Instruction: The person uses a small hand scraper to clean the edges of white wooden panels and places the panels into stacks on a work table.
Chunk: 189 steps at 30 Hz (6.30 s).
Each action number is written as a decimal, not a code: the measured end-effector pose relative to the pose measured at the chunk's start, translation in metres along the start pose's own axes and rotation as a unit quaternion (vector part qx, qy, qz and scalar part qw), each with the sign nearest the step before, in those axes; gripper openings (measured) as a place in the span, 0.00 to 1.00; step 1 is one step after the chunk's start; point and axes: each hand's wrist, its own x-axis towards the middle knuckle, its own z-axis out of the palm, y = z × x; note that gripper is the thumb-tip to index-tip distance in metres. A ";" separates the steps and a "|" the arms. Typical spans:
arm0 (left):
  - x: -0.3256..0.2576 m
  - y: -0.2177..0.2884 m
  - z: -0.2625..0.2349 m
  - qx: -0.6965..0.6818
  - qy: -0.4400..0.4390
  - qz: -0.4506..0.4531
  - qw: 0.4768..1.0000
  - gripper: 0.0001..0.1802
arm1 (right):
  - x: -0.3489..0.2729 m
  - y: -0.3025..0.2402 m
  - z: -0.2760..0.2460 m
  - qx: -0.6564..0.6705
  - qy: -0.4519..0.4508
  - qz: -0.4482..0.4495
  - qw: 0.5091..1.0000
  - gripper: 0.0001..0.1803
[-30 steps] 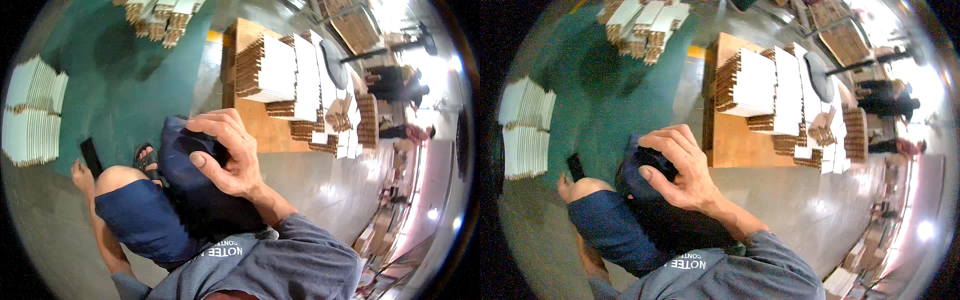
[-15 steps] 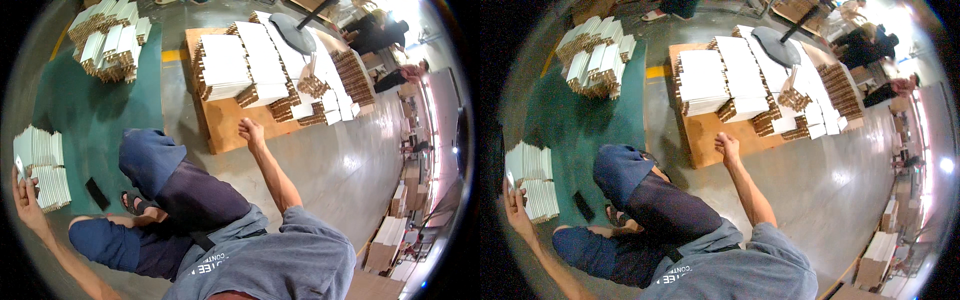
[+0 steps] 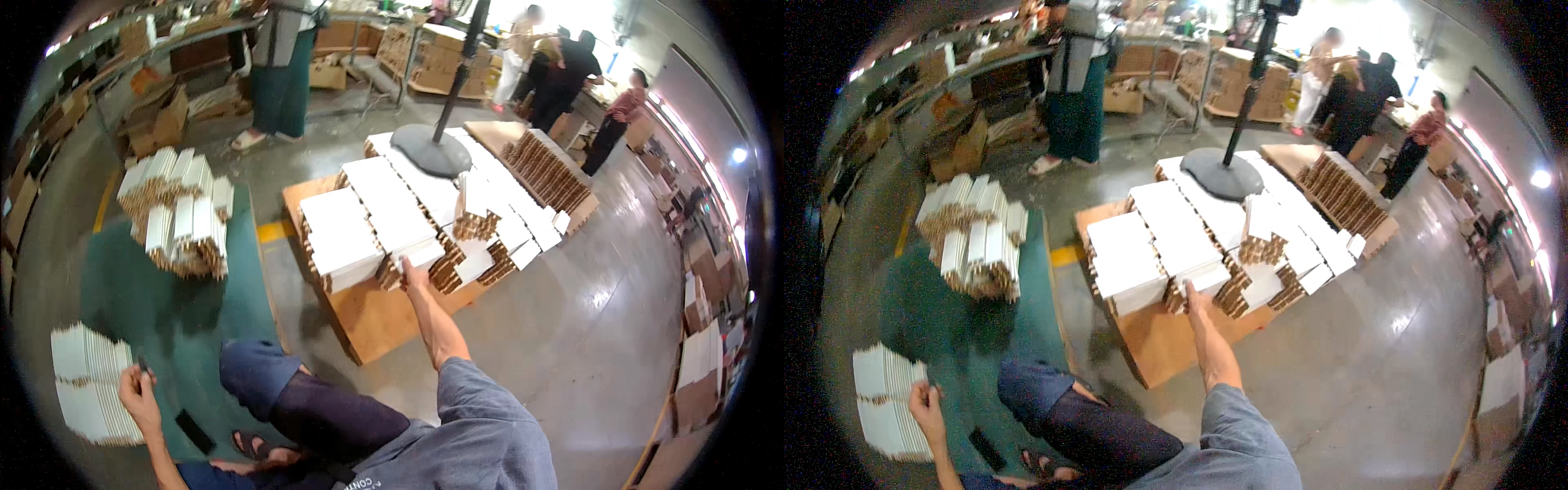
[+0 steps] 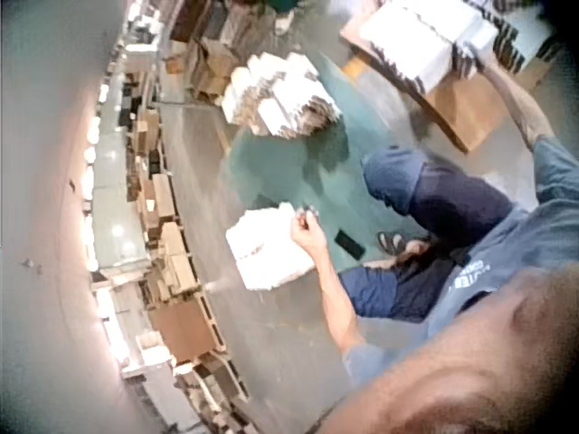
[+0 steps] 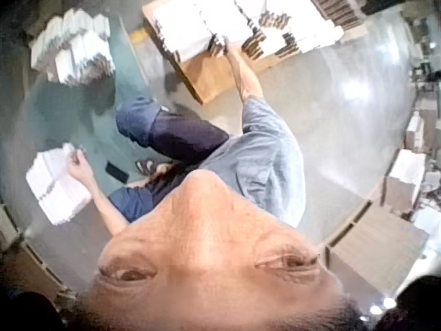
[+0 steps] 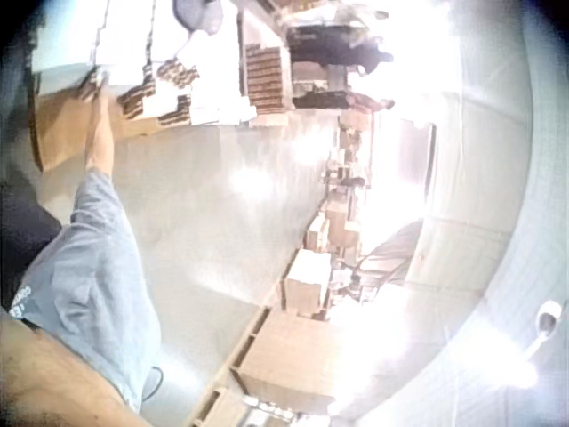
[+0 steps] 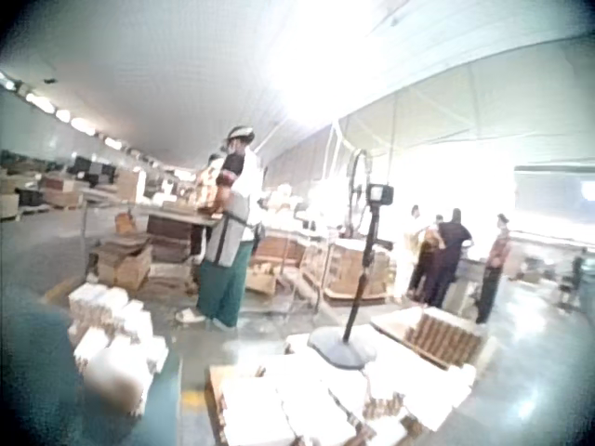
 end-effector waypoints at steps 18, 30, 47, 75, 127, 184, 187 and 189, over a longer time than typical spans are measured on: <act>0.022 0.016 0.033 0.018 0.059 0.037 0.997 0.05 | -0.041 -0.061 -0.039 -0.067 0.010 0.004 0.998 0.25; 0.021 0.008 0.031 0.033 0.078 0.046 0.995 0.03 | -0.042 -0.069 -0.033 -0.125 -0.023 -0.038 0.991 0.21; 0.023 0.012 0.032 0.037 0.105 0.108 0.988 0.01 | -0.103 -0.060 -0.041 0.179 -0.079 -0.002 0.981 0.11; 0.038 0.064 0.035 0.036 0.106 0.086 0.990 0.12 | -0.411 -0.106 0.180 0.077 -0.742 0.233 0.624 0.31; -0.020 0.045 0.151 0.083 -0.098 0.267 0.955 0.15 | -0.402 -0.036 0.226 0.092 -0.667 0.320 0.666 0.32; 0.019 0.046 0.131 -0.157 -0.036 -0.140 0.977 0.09 | -0.389 0.015 0.210 0.101 -0.717 0.258 0.640 0.18; 0.017 0.039 0.135 -0.105 -0.017 -0.099 0.989 0.06 | -0.396 0.002 0.205 0.169 -0.682 0.324 0.634 0.19; 0.018 0.036 0.138 -0.050 -0.031 -0.070 0.996 0.05 | -0.395 -0.006 0.202 0.166 -0.622 0.444 0.623 0.22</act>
